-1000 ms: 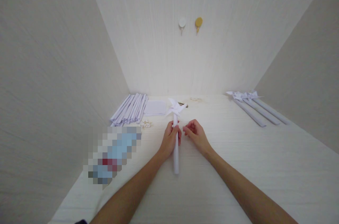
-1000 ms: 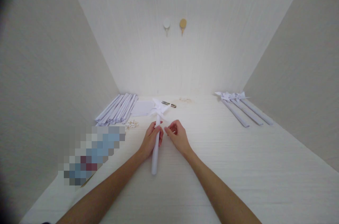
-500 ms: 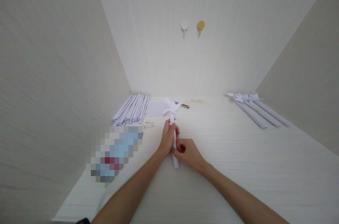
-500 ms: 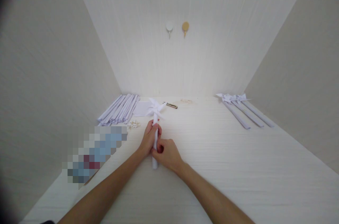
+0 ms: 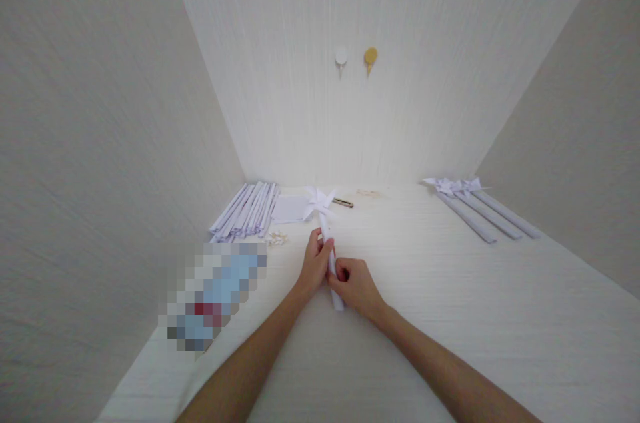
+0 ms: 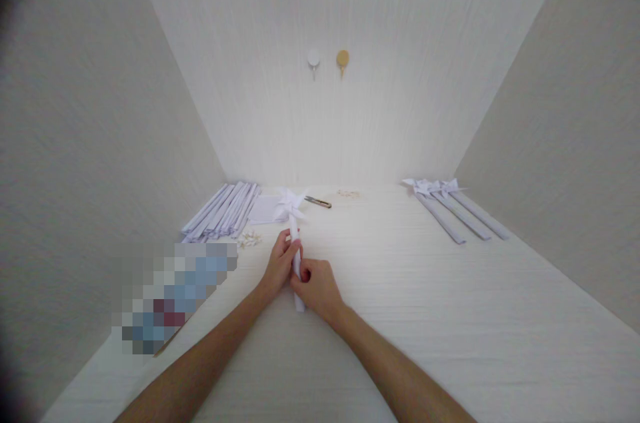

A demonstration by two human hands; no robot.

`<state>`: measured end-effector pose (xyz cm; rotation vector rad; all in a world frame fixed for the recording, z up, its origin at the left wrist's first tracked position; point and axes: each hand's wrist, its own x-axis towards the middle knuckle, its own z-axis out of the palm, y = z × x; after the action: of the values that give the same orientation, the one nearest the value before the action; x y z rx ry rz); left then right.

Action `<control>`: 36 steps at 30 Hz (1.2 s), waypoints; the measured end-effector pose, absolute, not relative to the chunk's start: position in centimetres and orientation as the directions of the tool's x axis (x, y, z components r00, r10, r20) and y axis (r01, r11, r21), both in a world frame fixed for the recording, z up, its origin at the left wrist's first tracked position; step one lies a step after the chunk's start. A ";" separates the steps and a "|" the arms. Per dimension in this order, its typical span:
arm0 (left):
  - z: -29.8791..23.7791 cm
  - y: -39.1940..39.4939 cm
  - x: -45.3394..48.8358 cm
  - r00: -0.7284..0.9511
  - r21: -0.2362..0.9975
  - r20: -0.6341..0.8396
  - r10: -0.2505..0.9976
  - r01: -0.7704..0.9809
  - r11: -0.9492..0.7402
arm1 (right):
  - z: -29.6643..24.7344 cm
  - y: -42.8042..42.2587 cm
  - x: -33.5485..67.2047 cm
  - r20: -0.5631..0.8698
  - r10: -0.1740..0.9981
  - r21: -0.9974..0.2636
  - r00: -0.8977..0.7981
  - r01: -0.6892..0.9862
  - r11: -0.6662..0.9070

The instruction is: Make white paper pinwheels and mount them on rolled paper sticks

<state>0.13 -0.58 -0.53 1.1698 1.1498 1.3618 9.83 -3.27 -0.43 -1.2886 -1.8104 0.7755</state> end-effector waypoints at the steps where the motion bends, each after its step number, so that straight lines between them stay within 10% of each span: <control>1: -0.6 -0.5 0.1 -0.068 0.992 0.083 0.994 -0.092 -0.089 | -0.4 -3.1 9.9 0.239 0.954 -0.813 -0.180 0.501 0.298; 36: -0.9 -0.5 0.3 0.012 0.991 0.110 0.994 -0.075 -0.108 | -0.8 -1.8 11.9 0.359 0.933 -0.784 -0.043 0.529 0.326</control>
<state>0.25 -0.53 -0.92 1.2403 1.0889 1.3114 11.95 -1.77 -0.82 -1.3245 -1.7009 0.5694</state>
